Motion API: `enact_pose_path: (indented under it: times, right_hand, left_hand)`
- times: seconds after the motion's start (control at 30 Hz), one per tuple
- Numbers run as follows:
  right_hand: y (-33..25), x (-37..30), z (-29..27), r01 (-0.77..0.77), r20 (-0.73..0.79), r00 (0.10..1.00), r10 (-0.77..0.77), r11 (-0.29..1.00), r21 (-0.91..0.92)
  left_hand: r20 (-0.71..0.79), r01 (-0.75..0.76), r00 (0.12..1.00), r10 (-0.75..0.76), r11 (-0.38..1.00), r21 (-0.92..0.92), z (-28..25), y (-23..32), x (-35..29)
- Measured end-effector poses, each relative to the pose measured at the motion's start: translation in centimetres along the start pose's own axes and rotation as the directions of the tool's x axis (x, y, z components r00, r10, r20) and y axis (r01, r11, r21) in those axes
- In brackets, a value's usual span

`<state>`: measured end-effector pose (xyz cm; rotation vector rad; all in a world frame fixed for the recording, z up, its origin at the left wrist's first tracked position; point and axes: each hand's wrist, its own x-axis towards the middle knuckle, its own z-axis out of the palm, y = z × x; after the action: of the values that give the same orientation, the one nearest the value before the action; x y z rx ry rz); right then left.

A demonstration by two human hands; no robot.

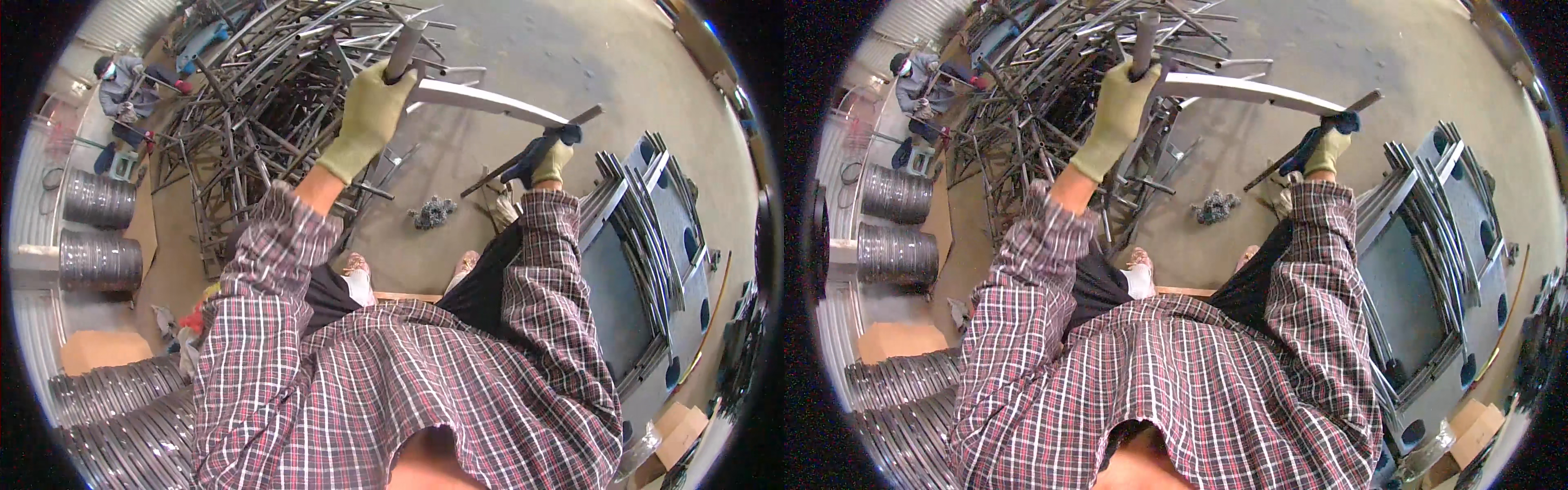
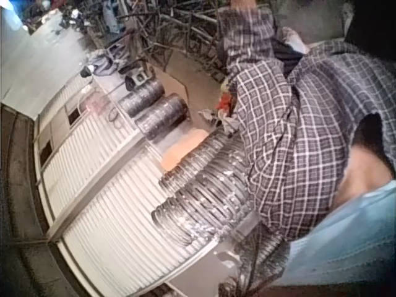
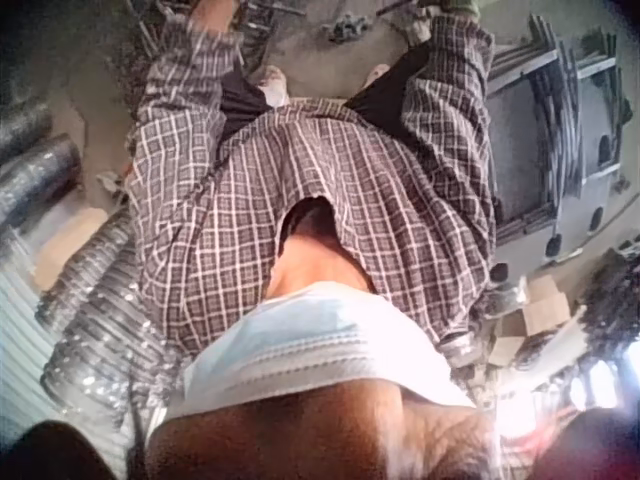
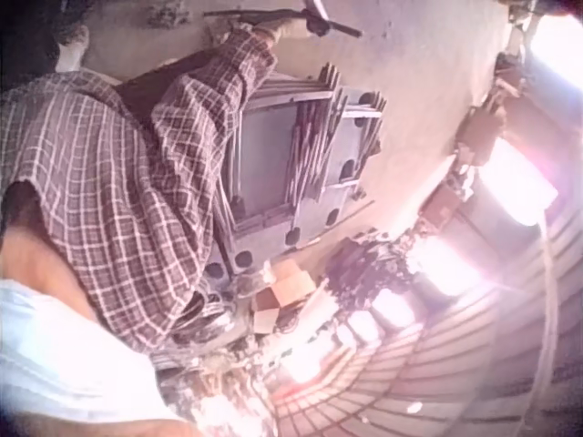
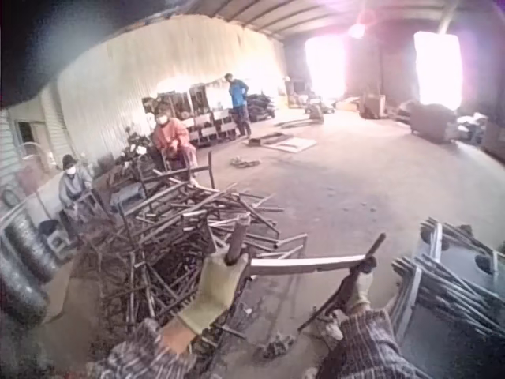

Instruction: Cleaning and wiping down metal tubes and frames in a fabrication workshop using steel wool and a cloth.

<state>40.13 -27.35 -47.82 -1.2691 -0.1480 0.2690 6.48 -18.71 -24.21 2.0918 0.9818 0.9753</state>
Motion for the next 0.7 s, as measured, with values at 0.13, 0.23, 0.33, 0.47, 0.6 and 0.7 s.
enact_pose_path:
  times: [0.13, 0.23, 0.33, 0.47, 0.6, 0.7]
  right_hand:
    - [-0.6, 0.0, -1.0, 0.14, 0.034, 0.99, -0.14, 0.99, 0.014]
    - [1.0, 0.7, -1.1, 0.189, 0.076, 0.98, -0.186, 0.981, -0.034]
    - [0.6, 4.3, -4.9, 0.415, 0.017, 0.91, -0.415, 0.91, -0.016]
    - [-1.8, -1.2, 0.5, 0.104, 0.108, 0.986, -0.125, 0.979, 0.178]
    - [-4.0, -2.8, -0.8, 0.143, 0.204, 0.971, -0.122, 0.986, -0.088]
    - [-8.0, -4.2, -0.1, 0.366, 0.225, 0.913, -0.342, 0.928, -0.075]
  left_hand:
    - [-0.138, -0.186, 0.978, 0.157, 0.954, -0.233, -0.4, 2.8, -1.0]
    - [-0.088, 0.009, 0.996, -0.012, 0.999, -0.042, -0.2, 0.1, 0.5]
    - [-0.065, -0.066, 0.996, 0.055, 0.982, -0.179, 1.3, 1.3, -0.8]
    - [-0.149, 0.022, 0.988, -0.037, 0.994, -0.104, -0.6, -2.2, -1.8]
    - [-0.192, -0.017, 0.98, -0.058, 0.93, -0.368, -2.5, -2.2, -4.3]
    - [-0.257, -0.144, 0.956, 0.14, 0.99, 0.001, -5.9, -1.9, -4.6]
